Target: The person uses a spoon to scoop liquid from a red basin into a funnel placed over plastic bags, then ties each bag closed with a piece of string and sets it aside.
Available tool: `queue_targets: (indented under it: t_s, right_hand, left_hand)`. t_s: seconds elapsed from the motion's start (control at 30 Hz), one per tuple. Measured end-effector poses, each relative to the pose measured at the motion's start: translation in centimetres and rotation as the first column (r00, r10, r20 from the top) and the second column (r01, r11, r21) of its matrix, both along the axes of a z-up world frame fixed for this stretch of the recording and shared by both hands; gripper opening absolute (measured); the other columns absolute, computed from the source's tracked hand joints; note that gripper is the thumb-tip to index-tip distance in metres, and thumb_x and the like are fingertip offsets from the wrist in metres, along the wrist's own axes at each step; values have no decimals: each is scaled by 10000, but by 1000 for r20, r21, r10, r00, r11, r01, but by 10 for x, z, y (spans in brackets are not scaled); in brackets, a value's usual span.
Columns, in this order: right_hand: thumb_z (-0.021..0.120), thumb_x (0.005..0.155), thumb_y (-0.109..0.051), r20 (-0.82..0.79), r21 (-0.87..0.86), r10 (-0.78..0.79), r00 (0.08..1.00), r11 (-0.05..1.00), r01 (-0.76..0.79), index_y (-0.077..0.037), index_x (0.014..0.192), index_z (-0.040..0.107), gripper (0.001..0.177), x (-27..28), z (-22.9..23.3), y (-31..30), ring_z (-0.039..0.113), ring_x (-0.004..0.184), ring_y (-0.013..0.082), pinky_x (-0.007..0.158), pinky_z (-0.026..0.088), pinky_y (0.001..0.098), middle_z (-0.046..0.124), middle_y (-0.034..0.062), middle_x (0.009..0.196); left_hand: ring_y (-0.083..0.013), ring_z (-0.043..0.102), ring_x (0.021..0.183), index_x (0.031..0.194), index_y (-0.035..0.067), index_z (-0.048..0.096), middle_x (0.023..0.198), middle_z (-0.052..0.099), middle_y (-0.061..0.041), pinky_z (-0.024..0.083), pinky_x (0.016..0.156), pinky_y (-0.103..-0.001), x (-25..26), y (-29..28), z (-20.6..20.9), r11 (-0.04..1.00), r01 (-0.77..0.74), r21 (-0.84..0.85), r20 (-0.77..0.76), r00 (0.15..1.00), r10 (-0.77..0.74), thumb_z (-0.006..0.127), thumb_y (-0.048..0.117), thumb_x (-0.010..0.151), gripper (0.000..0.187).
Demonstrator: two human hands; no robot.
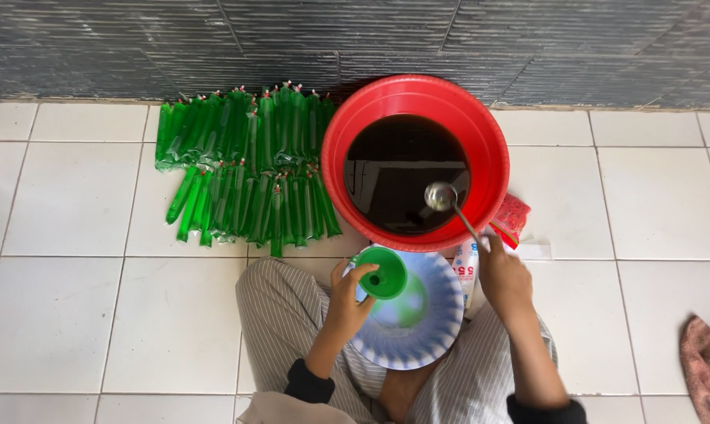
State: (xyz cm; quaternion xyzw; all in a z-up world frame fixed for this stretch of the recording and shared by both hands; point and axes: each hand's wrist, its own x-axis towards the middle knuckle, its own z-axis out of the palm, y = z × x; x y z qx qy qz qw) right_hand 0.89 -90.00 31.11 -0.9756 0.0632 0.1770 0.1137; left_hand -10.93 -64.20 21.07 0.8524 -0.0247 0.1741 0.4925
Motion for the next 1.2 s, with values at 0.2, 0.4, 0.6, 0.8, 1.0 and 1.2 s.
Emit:
queue_targets:
  t_s: [0.2, 0.4, 0.6, 0.8, 1.0, 1.2]
  right_hand:
    - [477, 1033, -189, 137, -263, 259, 956, 940, -217, -182, 1305, 573, 289, 102, -76, 15, 771, 879, 380, 776, 602, 524, 760, 154, 881]
    - [491, 981, -76, 149, -319, 359, 921, 900, -299, -183, 1341, 533, 378, 144, -119, 42, 773, 842, 333, 731, 614, 490, 761, 117, 886]
    - [545, 945, -29, 170, -255, 503, 847, 853, -455, -161, 1382, 551, 456, 143, -166, 72, 763, 779, 304, 688, 625, 475, 736, 102, 833]
    - [556, 1004, -171, 163, -324, 690, 706, 713, -622, -230, 1320, 607, 326, 98, -136, 63, 766, 725, 235, 635, 629, 412, 727, 39, 775]
    - [579, 989, -118, -109, -425, 700, 706, 609, -670, -246, 1232, 684, 294, 75, -76, 20, 766, 727, 205, 622, 634, 386, 754, 20, 787]
    - [691, 883, -63, -82, -536, 523, 848, 694, -480, -91, 855, 786, 103, 135, -127, -17, 734, 637, 323, 457, 565, 499, 690, 89, 637]
  left_hand:
    - [-202, 738, 983, 1244, 210, 585, 1024, 767, -26, 318, 1128, -534, 7, -10, 5, 999, 12, -42, -34, 999, -14, 816, -16, 772, 572]
    - [-217, 747, 971, 1263, 184, 570, 1032, 776, -60, 327, 1132, -511, 11, -7, -10, 999, 7, -47, -56, 998, -10, 821, -12, 769, 589]
    - [-207, 746, 993, 1279, 192, 554, 1053, 775, -54, 332, 1123, -502, 11, -8, -2, 999, 3, -47, -41, 999, -5, 817, -11, 774, 604]
    - [-184, 731, 1021, 1287, 200, 560, 1094, 766, -33, 340, 1117, -485, 5, -1, -2, 999, 37, -35, -50, 998, -38, 810, -3, 788, 594]
    - [-193, 732, 986, 1288, 190, 571, 1082, 761, -33, 393, 1090, -468, 6, 12, -16, 997, 37, -64, -76, 996, -42, 801, 2, 795, 576]
    - [-188, 697, 1036, 1323, 199, 555, 1071, 733, -18, 440, 1053, -446, 11, 17, -29, 999, 28, -45, -93, 995, -32, 790, 51, 836, 560]
